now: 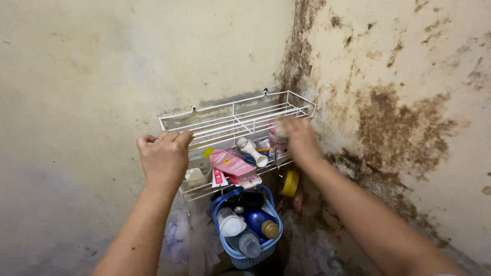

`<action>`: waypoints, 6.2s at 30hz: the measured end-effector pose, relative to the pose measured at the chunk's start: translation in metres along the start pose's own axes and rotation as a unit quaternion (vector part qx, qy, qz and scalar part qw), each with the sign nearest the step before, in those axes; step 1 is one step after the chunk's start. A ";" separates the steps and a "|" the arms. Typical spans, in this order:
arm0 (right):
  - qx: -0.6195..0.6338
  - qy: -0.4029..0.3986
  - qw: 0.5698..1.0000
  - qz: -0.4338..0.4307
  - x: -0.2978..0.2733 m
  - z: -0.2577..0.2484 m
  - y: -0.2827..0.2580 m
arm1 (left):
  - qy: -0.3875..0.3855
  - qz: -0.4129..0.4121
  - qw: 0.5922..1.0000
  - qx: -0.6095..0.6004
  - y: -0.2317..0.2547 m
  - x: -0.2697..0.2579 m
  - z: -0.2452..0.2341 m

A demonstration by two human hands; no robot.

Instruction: The person wipes a white wire wall shelf and the surrounding wall with a cloth. They dip the cloth in a bucket of water, wring it out, and continue wiping the shelf and wall repeatedly.

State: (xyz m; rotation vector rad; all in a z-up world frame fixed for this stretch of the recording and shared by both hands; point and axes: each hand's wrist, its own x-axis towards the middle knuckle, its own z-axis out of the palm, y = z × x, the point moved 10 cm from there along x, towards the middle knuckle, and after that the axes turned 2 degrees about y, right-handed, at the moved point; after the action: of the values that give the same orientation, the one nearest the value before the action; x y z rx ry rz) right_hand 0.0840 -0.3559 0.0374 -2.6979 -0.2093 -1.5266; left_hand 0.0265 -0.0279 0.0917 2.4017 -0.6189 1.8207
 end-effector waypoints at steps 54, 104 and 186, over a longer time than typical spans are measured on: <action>0.317 0.052 0.906 0.274 0.012 -0.008 0.018 | -0.030 0.010 0.999 -0.035 0.044 0.025 0.033; 0.115 -0.033 0.992 0.030 -0.004 -0.011 -0.048 | -0.010 -0.001 1.000 -0.022 0.044 0.022 0.030; 0.482 -0.289 0.778 0.280 0.119 0.018 -0.190 | -0.185 -0.241 0.918 -0.254 -0.111 -0.082 -0.014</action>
State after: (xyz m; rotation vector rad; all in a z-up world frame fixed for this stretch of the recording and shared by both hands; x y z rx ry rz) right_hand 0.1340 -0.1544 0.1233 -1.9599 -0.1222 -0.2238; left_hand 0.0350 0.1004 0.0400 2.2620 -0.3988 0.8863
